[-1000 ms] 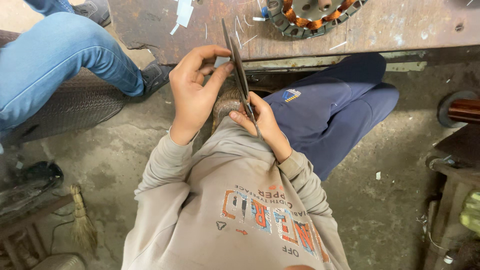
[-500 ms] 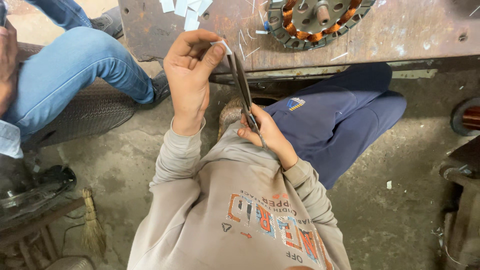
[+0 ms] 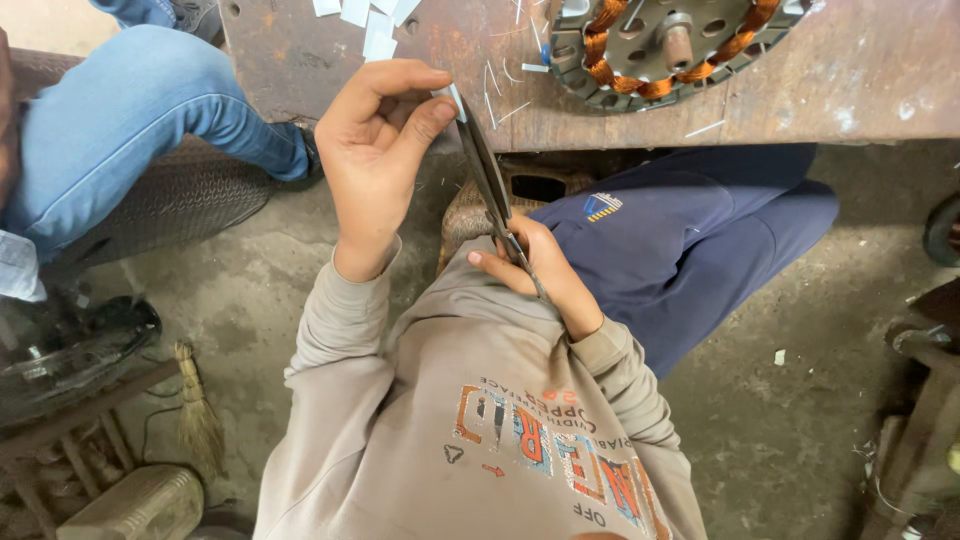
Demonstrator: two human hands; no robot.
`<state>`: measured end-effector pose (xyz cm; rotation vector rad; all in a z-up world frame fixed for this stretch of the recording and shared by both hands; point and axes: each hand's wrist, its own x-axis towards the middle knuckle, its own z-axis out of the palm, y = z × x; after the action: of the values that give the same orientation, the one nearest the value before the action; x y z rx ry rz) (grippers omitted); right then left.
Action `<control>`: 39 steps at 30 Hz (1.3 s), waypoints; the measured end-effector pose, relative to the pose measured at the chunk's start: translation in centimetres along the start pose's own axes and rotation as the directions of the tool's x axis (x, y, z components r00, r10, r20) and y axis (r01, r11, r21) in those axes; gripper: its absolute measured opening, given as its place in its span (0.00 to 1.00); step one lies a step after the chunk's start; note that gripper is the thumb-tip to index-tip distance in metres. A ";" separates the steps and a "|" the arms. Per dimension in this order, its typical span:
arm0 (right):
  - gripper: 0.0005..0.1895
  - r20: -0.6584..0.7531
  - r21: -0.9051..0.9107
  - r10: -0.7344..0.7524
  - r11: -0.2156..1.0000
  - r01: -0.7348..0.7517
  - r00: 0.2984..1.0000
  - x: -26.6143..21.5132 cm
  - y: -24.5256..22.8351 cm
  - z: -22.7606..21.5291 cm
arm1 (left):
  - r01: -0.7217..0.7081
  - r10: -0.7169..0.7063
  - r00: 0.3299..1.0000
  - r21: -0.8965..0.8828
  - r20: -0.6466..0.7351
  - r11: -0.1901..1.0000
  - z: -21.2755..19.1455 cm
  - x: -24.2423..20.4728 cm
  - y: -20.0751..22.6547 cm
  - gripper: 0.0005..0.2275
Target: The person cuts small white rectangular pieces using scissors and inserts them into the slots of a copper-wound motor stator. The person repeats this process for multiple slots, handling the stator and pieces by hand.
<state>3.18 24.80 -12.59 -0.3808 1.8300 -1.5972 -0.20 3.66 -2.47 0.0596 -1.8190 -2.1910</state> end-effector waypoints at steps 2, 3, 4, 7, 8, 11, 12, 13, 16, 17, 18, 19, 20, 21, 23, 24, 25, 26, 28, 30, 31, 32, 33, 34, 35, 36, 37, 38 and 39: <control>0.18 -0.010 -0.019 -0.022 1.000 0.022 1.000 0.4 0.4 0.1 | -0.012 0.012 1.000 0.016 -0.002 1.000 0.0 0.0 0.0 0.09; 0.17 -0.018 -0.009 -0.065 0.998 0.065 0.998 0.5 0.5 0.1 | -0.019 0.019 1.000 0.024 -0.003 1.000 0.0 0.0 -0.1 0.09; 0.15 -0.022 0.000 -0.105 0.994 0.105 0.994 0.6 0.7 0.2 | -0.019 0.018 1.000 0.024 0.009 1.000 -0.2 -0.1 -0.2 0.09; 0.14 -0.109 -0.084 -0.096 0.993 0.087 0.989 0.7 1.0 0.8 | -0.012 0.011 1.000 0.050 0.029 0.999 -0.8 -0.2 -0.1 0.09; 0.14 -0.106 -0.100 -0.125 0.988 0.114 0.987 0.9 1.0 0.7 | -0.016 0.014 0.999 0.071 0.032 0.997 -0.9 0.0 -0.2 0.09; 0.11 -0.083 -0.084 -0.144 0.987 0.137 0.986 1.0 1.1 0.7 | -0.057 0.053 0.996 0.057 0.071 0.997 -0.9 0.3 -0.2 0.08; 0.10 -0.073 -0.042 -0.111 0.993 0.108 0.991 1.1 1.1 0.7 | -0.047 0.044 0.996 0.041 0.076 0.998 -0.8 0.3 -0.1 0.08; 0.09 -0.062 0.000 -0.080 0.997 0.080 0.995 1.1 1.1 0.8 | -0.036 0.034 0.996 0.025 0.081 0.999 -0.7 0.3 0.1 0.09; 0.15 -0.028 0.056 0.043 0.998 -0.042 0.999 0.7 1.0 0.6 | 0.040 -0.038 0.997 -0.026 0.060 0.999 -0.1 0.3 0.9 0.11; 0.16 -0.016 0.065 0.004 0.998 -0.003 1.000 0.7 0.8 0.5 | 0.042 -0.039 0.997 -0.048 0.061 0.998 0.1 0.4 1.2 0.12; 0.18 -0.003 0.076 -0.037 0.996 0.037 0.999 0.7 0.7 0.5 | 0.044 -0.040 0.997 -0.069 0.062 0.997 0.3 0.5 1.6 0.13; 0.19 0.010 0.087 -0.078 0.993 0.077 0.997 0.7 0.6 0.3 | 0.027 -0.025 0.998 -0.041 0.050 0.999 0.4 0.7 1.8 0.12; 0.19 0.010 0.086 -0.077 0.993 0.076 0.997 0.6 0.6 0.3 | 0.018 -0.017 0.999 -0.013 0.035 1.000 0.4 0.5 2.1 0.11; 0.19 0.009 0.085 -0.076 0.994 0.075 0.997 0.5 0.6 0.3 | 0.009 -0.009 1.000 0.013 0.020 1.000 0.4 0.4 2.1 0.10; 0.19 0.006 0.074 -0.075 0.994 0.074 0.997 0.4 0.6 0.3 | -0.062 0.059 0.996 0.053 0.066 0.997 0.3 0.0 2.1 0.07; 0.19 0.004 0.064 -0.078 0.995 0.078 0.997 0.3 0.6 0.4 | -0.086 0.080 0.994 0.078 0.073 0.993 0.2 -0.2 2.0 0.07; 0.18 0.002 0.054 -0.082 0.995 0.081 0.997 0.2 0.6 0.4 | -0.109 0.101 0.992 0.103 0.079 0.989 0.0 -0.4 1.9 0.06; 0.19 0.001 0.054 -0.074 0.996 0.074 0.997 0.2 0.6 0.4 | -0.117 0.109 0.992 0.133 0.070 0.984 -0.1 -0.5 1.8 0.06; 0.19 -0.003 0.056 -0.058 0.997 0.058 0.998 0.2 0.7 0.5 | -0.088 0.085 0.996 0.113 0.027 0.990 -0.2 -0.6 1.4 0.07; 0.19 -0.013 0.034 -0.079 0.996 0.079 0.997 0.1 0.7 0.5 | -0.014 0.014 0.999 0.005 -0.035 1.000 -0.3 -0.6 1.1 0.10; 0.18 -0.019 0.023 -0.089 0.996 0.089 0.996 0.1 0.6 0.5 | -0.017 0.018 0.999 0.027 -0.029 0.999 -0.2 -0.6 1.0 0.10; 0.18 -0.021 0.034 -0.093 0.995 0.094 0.995 0.1 0.5 0.6 | -0.021 0.022 1.000 0.050 -0.022 0.999 -0.1 -0.6 0.8 0.10; 0.18 -0.023 0.045 -0.097 0.994 0.098 0.995 0.2 0.4 0.6 | -0.025 0.026 1.000 0.073 -0.014 0.997 0.0 -0.4 0.7 0.10; 0.18 -0.025 0.057 -0.100 0.993 0.102 0.995 0.3 0.3 0.6 | -0.014 0.015 1.000 0.080 -0.011 0.997 0.0 -0.3 0.6 0.10; 0.18 -0.017 0.059 -0.097 0.993 0.098 0.995 0.6 0.1 0.6 | -0.003 0.004 1.000 0.086 -0.009 0.996 0.1 -0.1 0.5 0.09; 0.18 -0.010 0.064 -0.082 0.995 0.082 0.997 0.4 0.1 0.5 | 0.020 -0.019 1.000 0.091 -0.006 0.996 0.1 -0.2 0.4 0.09; 0.19 -0.003 0.069 -0.067 0.995 0.067 0.998 0.2 0.1 0.5 | 0.028 -0.027 1.000 0.054 -0.011 0.998 0.1 -0.3 0.3 0.09; 0.18 -0.002 0.073 -0.063 0.995 0.063 0.998 0.2 0.1 0.5 | 0.029 -0.029 0.999 0.016 -0.016 0.999 0.1 -0.2 0.2 0.10; 0.18 0.000 0.077 -0.059 0.995 0.058 0.998 0.2 0.0 0.4 | 0.030 -0.031 0.999 -0.023 -0.021 0.999 0.1 -0.2 0.2 0.10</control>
<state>3.29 24.40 -12.66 -0.4045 1.7639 -1.7011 -0.01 3.79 -2.29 0.1070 -1.7933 -2.2222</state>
